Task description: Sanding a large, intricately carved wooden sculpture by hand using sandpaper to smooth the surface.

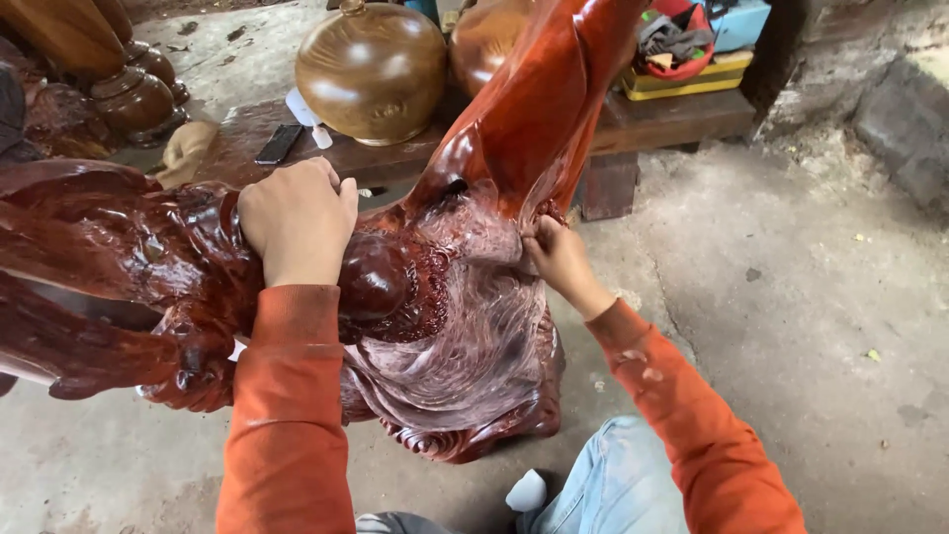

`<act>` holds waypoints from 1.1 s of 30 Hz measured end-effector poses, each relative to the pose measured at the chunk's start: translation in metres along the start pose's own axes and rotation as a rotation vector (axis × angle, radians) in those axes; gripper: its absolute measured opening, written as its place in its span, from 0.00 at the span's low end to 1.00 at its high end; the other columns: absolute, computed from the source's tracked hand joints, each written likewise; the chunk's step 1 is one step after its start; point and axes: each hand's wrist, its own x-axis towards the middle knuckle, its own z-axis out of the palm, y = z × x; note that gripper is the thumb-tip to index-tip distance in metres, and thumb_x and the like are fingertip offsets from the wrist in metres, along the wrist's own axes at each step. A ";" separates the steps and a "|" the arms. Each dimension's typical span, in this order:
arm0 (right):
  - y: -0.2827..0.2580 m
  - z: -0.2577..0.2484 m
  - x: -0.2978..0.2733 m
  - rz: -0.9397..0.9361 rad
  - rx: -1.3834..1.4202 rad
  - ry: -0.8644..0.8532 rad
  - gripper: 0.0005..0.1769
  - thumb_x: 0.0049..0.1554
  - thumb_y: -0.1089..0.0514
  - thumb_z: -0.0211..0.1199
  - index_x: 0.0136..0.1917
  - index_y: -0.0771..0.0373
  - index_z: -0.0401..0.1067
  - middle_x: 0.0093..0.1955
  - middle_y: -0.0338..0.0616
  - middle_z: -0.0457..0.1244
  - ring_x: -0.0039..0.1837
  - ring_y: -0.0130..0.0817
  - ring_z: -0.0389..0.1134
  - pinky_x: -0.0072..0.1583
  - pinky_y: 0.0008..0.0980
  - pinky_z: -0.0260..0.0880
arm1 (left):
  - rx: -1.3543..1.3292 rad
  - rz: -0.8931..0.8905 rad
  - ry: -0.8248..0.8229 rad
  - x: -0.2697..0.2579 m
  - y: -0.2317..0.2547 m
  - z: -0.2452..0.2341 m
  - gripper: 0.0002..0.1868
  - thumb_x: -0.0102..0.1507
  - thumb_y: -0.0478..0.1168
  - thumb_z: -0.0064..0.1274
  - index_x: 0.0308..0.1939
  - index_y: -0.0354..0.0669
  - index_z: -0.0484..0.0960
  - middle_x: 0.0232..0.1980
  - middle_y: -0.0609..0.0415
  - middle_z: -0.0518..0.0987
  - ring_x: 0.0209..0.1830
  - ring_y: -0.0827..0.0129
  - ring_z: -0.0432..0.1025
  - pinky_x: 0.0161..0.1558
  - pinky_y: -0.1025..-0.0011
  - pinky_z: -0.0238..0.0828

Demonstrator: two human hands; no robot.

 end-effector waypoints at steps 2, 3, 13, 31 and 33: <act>-0.008 0.002 0.013 0.020 -0.057 0.004 0.10 0.59 0.49 0.62 0.44 0.55 0.70 0.36 0.56 0.68 0.48 0.64 0.70 0.48 0.58 0.69 | 0.010 -0.006 0.017 0.002 0.000 0.003 0.14 0.67 0.55 0.49 0.44 0.61 0.88 0.36 0.51 0.87 0.41 0.49 0.82 0.49 0.58 0.65; -0.012 0.003 0.017 0.043 -0.109 0.010 0.14 0.61 0.45 0.60 0.44 0.57 0.68 0.35 0.58 0.67 0.47 0.66 0.70 0.49 0.59 0.69 | 0.024 -0.009 0.033 0.003 0.000 0.005 0.13 0.67 0.55 0.49 0.43 0.62 0.88 0.35 0.52 0.87 0.41 0.50 0.82 0.48 0.58 0.65; -0.028 -0.006 -0.002 0.169 0.033 -0.001 0.05 0.58 0.50 0.62 0.48 0.48 0.74 0.40 0.51 0.70 0.52 0.59 0.71 0.52 0.54 0.71 | -0.009 -0.011 0.048 0.004 -0.001 0.005 0.13 0.67 0.56 0.50 0.41 0.62 0.88 0.34 0.52 0.87 0.40 0.49 0.82 0.47 0.57 0.66; -0.016 0.002 0.016 0.050 -0.031 0.071 0.03 0.58 0.54 0.65 0.44 0.52 0.72 0.34 0.43 0.69 0.43 0.53 0.72 0.46 0.46 0.69 | -0.010 0.016 0.073 0.001 -0.004 0.007 0.14 0.68 0.56 0.49 0.38 0.62 0.89 0.32 0.53 0.86 0.39 0.49 0.82 0.46 0.58 0.66; 0.003 0.015 0.010 0.009 0.210 0.143 0.03 0.59 0.57 0.64 0.44 0.57 0.73 0.31 0.48 0.62 0.38 0.39 0.64 0.43 0.40 0.62 | -0.015 0.010 0.096 0.002 -0.003 0.006 0.14 0.68 0.56 0.50 0.38 0.62 0.89 0.32 0.52 0.87 0.39 0.49 0.82 0.46 0.57 0.67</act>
